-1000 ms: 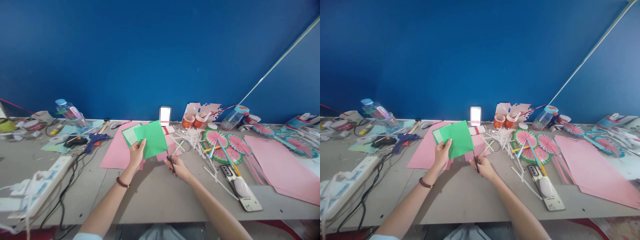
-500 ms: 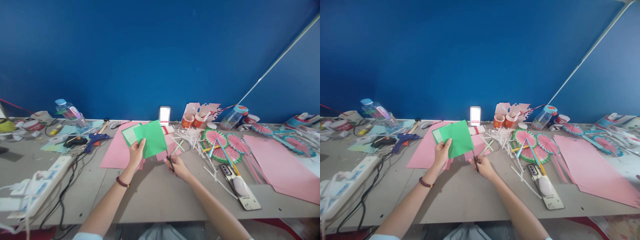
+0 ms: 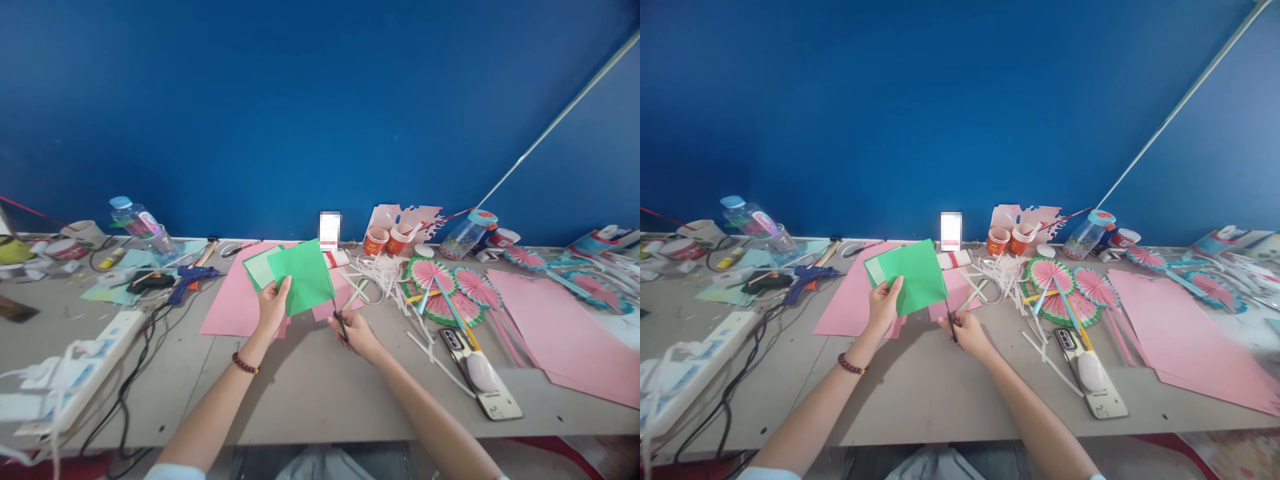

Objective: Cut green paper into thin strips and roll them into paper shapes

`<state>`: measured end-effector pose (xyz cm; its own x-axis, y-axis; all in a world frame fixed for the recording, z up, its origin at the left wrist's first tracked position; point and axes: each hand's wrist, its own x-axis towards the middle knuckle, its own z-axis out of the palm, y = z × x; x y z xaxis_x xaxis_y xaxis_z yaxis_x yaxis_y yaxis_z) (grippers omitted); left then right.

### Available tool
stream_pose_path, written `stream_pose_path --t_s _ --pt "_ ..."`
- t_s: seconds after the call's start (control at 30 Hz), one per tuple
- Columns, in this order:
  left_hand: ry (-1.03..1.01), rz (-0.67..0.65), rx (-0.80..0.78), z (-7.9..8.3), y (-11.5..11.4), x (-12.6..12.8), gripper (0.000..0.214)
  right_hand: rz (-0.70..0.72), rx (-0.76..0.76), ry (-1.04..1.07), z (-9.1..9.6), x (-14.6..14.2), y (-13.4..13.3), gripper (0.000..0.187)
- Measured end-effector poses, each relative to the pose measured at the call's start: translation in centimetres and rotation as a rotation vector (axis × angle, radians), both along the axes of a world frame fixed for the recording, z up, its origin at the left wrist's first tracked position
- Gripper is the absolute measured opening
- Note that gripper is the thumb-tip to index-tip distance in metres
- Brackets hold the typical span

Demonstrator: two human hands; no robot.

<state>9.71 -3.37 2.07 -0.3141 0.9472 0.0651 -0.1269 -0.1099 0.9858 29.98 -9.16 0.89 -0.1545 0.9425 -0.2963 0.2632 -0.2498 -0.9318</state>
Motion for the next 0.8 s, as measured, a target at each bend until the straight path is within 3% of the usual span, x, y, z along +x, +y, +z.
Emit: stream_pose_path --t_s 0.8 --pt "0.001 -0.001 0.003 0.20 -0.02 0.05 0.034 -0.017 0.012 0.016 -0.39 0.06 0.09 0.043"
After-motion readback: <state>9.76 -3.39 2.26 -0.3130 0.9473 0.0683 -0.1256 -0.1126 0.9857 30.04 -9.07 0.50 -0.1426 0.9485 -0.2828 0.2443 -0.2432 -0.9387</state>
